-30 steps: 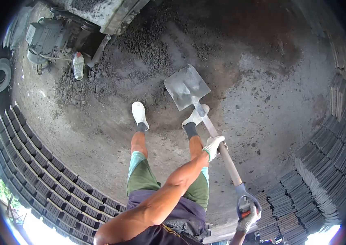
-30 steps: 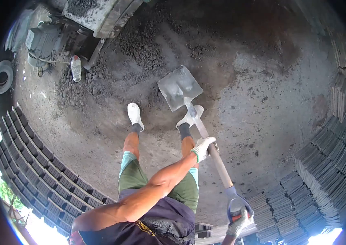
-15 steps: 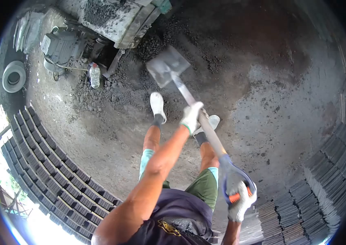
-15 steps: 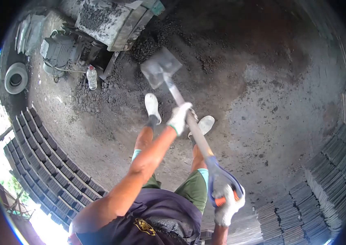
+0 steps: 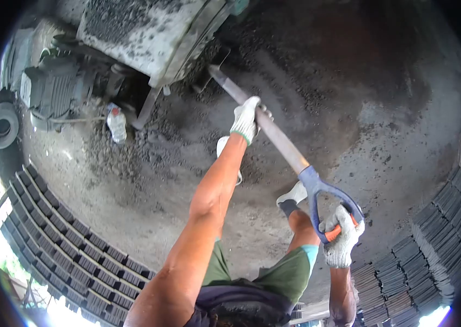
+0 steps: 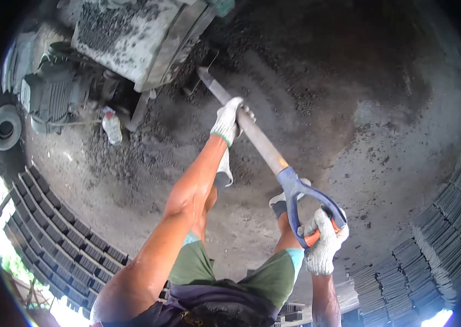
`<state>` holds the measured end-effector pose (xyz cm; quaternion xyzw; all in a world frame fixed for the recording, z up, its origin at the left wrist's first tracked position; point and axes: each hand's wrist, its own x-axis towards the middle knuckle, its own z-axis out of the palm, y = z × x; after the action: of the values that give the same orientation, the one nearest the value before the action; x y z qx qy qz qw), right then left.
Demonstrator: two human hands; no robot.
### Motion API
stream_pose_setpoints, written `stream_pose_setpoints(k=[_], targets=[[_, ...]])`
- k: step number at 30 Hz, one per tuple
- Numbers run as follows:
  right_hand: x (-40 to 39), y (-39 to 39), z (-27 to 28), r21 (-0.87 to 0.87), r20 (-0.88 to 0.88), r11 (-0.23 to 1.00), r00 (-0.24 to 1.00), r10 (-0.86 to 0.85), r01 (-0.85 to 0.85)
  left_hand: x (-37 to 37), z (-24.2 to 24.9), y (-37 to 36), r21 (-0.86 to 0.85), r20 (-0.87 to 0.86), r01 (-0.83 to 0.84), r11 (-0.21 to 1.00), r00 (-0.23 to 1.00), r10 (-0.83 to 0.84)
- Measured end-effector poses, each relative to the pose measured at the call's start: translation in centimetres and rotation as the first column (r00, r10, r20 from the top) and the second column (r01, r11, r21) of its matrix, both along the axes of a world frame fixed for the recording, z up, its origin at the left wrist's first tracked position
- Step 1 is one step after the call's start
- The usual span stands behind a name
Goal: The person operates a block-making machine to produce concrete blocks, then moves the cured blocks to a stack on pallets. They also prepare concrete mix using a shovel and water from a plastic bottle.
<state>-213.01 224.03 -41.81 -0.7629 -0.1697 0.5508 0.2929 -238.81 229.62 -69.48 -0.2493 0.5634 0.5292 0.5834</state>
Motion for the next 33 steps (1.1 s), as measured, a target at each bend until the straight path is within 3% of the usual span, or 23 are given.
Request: stream_pose_setpoints(k=[1, 5, 8, 10, 12, 13, 15, 16, 18, 20, 23, 24, 26, 29, 33], targets=[[0.8, -0.2, -0.1, 0.005, 0.046, 1.000, 0.999, -0.008, 0.007, 0.1, -0.7, -0.1, 0.007, 0.000, 0.026, 1.000, 1.000, -0.026], [4.5, -0.9, -3.8, 0.036, -0.054, 0.999, 0.998, 0.027, -0.025, -3.5, -5.7, 0.3, 0.010, -0.066, 0.164, 0.986, 0.984, -0.163], [8.0, -2.3, -11.7, -0.041, 0.162, 0.998, 0.986, -0.031, 0.038, -3.2, -15.7, 0.9, -0.057, -0.089, -0.039, 0.998, 0.995, 0.034], [13.3, -3.9, -20.5, 0.013, 0.323, 0.999, 0.945, -0.042, 0.040, -1.7, -19.1, 1.4, -0.007, -0.014, -0.037, 0.999, 0.999, 0.037], [15.5, -5.2, -24.8, 0.005, 0.251, 0.998, 0.965, -0.068, 0.069, 0.1, -19.8, 1.2, -0.103, -0.088, 0.012, 0.995, 0.996, -0.021], [18.1, -7.3, -28.3, 0.105, 0.313, 0.994, 0.949, -0.045, 0.013, 0.6, -19.9, 0.3, -0.127, -0.100, 0.019, 0.992, 0.994, -0.032], [19.6, -8.6, -28.5, 0.115, 0.399, 0.992, 0.917, 0.006, -0.056, 2.2, -18.6, -0.8, -0.148, -0.159, 0.017, 0.989, 0.986, -0.041], [20.1, -8.7, -27.7, 0.125, 0.442, 0.987, 0.897, 0.032, -0.097, 3.6, -17.9, -1.9, -0.130, -0.162, 0.028, 0.991, 0.986, -0.049], [23.3, -12.2, -25.1, 0.061, 0.384, 0.998, 0.923, -0.035, 0.012, 6.4, -15.9, -5.2, -0.093, -0.170, 0.050, 0.994, 0.983, -0.066], [25.0, -14.4, -20.5, -0.020, 0.373, 1.000, 0.927, 0.024, -0.018, 8.1, -14.1, -7.9, -0.159, -0.098, 0.029, 0.987, 0.994, -0.045], [27.3, -15.9, -13.6, 0.073, 0.485, 0.997, 0.874, -0.035, 0.000, 11.4, -8.9, -11.1, -0.163, -0.039, -0.024, 0.986, 0.999, 0.018], [31.6, -18.0, -11.7, -0.006, 0.284, 0.999, 0.958, -0.035, 0.038, 12.7, -6.4, -12.4, -0.147, -0.023, -0.051, 0.988, 0.999, 0.048], [31.6, -17.7, -4.4, 0.042, 0.201, 0.990, 0.969, -0.142, 0.136, 14.7, -2.7, -15.3, -0.109, -0.020, -0.047, 0.993, 0.999, 0.045], [31.0, -16.6, 8.5, -0.006, 0.223, 1.000, 0.975, -0.019, 0.021, 16.7, 8.6, -17.5, -0.096, 0.021, -0.129, 0.987, 0.991, 0.131], [33.0, -17.0, 21.6, 0.068, 0.173, 0.997, 0.984, -0.051, 0.040, 17.5, 21.0, -20.6, -0.118, 0.033, -0.184, 0.976, 0.981, 0.189]])
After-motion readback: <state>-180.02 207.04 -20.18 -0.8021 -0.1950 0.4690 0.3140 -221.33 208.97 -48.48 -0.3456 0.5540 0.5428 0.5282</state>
